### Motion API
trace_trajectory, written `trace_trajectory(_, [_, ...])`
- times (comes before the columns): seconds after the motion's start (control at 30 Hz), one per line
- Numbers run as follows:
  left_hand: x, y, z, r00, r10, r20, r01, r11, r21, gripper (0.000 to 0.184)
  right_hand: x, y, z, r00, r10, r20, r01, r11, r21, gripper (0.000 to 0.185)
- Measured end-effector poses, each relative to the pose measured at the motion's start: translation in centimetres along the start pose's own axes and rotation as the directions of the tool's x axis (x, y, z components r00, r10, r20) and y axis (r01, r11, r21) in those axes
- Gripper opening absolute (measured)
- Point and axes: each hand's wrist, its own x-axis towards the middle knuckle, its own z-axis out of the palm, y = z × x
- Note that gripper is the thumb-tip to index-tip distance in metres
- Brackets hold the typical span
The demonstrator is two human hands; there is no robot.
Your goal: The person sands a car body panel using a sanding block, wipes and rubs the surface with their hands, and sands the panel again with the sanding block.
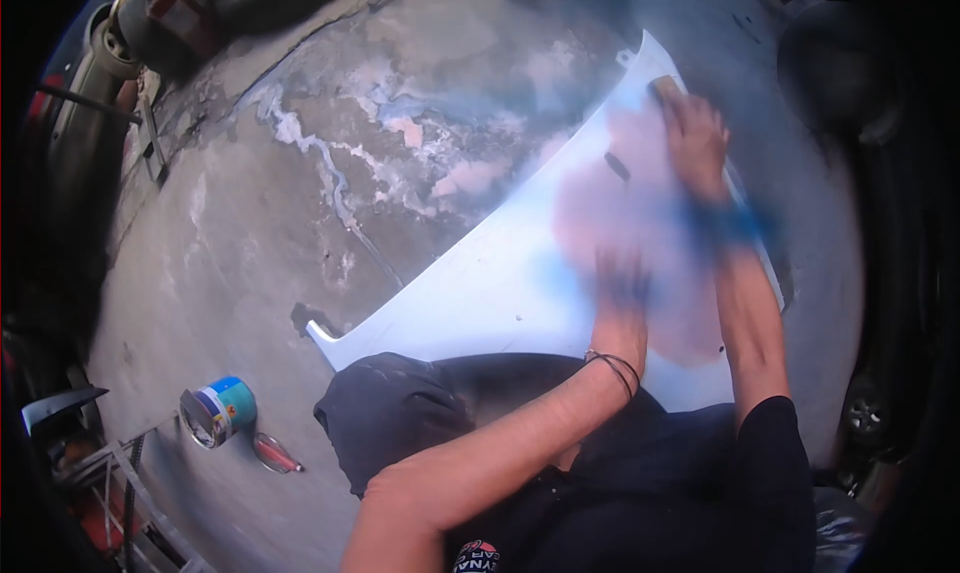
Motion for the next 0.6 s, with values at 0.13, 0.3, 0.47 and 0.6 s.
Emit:
trace_trajectory(0.13, [-0.8,0.7,0.1,0.994,0.022,0.104,-0.018,0.999,-0.034,0.063,0.3,-0.8,-0.7,0.991,-0.103,0.091,0.109,0.992,-0.058,0.040])
trace_trajectory(0.3, [2.1,5.4,9.9,0.989,-0.137,-0.059,0.148,0.939,0.311,0.068,0.1,-0.8,-0.9,0.957,-0.259,0.133,0.274,0.955,-0.114,0.042])
trace_trajectory(0.47, [0.4,0.6,0.1,0.962,0.031,0.271,-0.125,0.933,0.337,0.078,-0.2,-1.6,-0.2,0.962,-0.266,0.071,0.265,0.964,0.016,0.042])
trace_trajectory(0.6, [0.8,1.1,3.7,0.991,0.031,0.132,-0.103,0.809,0.578,0.076,-0.2,-1.1,0.6,0.998,0.051,-0.024,-0.052,0.998,-0.028,0.043])
